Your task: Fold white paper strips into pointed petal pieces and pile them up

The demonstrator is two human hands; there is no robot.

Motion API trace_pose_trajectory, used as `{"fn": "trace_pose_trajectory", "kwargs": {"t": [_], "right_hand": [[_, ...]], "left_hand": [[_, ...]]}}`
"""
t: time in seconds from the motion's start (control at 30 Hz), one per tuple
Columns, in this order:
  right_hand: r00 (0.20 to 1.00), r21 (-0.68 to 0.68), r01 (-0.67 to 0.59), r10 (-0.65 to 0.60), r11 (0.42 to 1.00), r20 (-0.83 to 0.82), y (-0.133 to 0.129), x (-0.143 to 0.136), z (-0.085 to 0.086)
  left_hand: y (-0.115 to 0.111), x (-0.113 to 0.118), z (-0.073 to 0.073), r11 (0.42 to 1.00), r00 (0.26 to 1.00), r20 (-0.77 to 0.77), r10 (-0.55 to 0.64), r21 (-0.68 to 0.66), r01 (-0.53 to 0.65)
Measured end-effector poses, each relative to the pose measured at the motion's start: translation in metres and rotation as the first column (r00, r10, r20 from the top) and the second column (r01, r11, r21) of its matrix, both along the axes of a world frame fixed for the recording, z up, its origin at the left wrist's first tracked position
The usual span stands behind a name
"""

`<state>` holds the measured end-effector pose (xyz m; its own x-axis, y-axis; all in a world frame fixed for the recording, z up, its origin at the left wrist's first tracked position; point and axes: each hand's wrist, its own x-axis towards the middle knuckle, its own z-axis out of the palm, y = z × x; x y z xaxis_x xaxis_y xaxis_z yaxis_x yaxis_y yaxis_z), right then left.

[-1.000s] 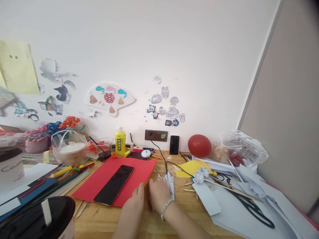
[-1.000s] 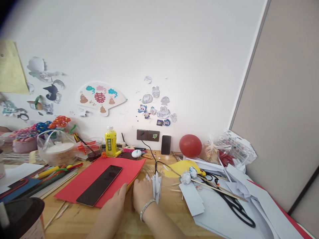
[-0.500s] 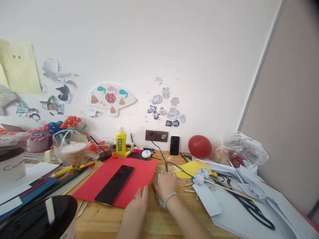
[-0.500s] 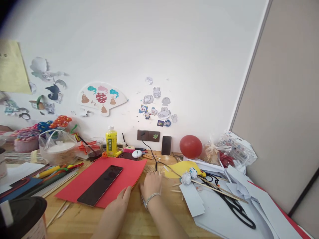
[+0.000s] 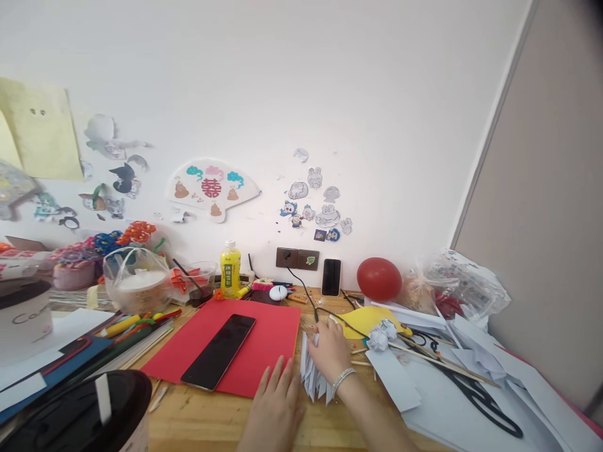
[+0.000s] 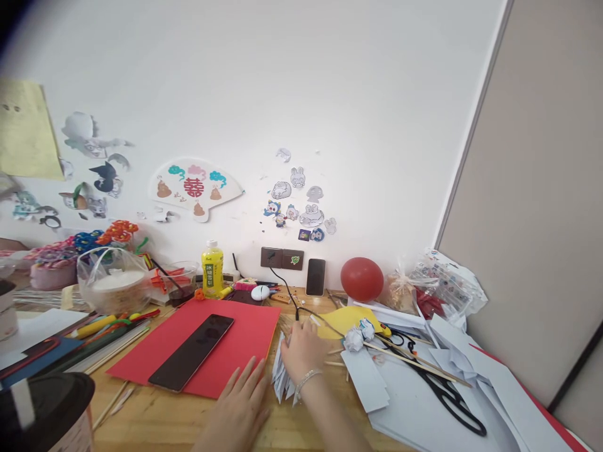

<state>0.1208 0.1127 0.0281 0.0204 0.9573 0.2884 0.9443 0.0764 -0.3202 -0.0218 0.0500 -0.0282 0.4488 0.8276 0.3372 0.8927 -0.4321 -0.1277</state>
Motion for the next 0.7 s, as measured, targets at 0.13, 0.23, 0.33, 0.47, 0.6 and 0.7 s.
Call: {"fn": "trace_pose_trajectory", "kwargs": {"t": [0.13,0.23,0.33,0.47,0.6,0.7], "right_hand": [[0.998,-0.009,0.021,-0.021,1.0,-0.062,-0.008,0.024,-0.001],[0.992,-0.066,0.015,-0.023,0.998,-0.122,-0.013,0.039,-0.01],[0.983,-0.103,-0.031,0.012,0.994,-0.184,-0.018,0.042,-0.018],[0.967,-0.112,-0.074,0.044,0.991,-0.25,-0.021,0.036,-0.022],[0.963,-0.14,-0.039,0.0,0.989,-0.269,-0.021,0.037,-0.022],[0.969,-0.158,-0.007,-0.033,0.987,-0.246,-0.021,0.041,-0.023]], "left_hand": [[0.003,-0.003,-0.008,0.994,0.995,0.026,-0.099,0.04,0.098],[0.003,-0.004,-0.017,0.974,0.972,0.108,-0.21,0.108,0.199],[0.003,-0.004,-0.022,0.948,0.947,0.118,-0.299,0.152,0.28],[0.004,-0.004,-0.023,0.947,0.959,0.051,-0.278,0.181,0.264],[0.006,-0.003,-0.023,0.946,0.966,0.021,-0.256,0.211,0.246],[0.006,-0.004,-0.024,0.933,0.962,-0.017,-0.273,0.237,0.269]]}}
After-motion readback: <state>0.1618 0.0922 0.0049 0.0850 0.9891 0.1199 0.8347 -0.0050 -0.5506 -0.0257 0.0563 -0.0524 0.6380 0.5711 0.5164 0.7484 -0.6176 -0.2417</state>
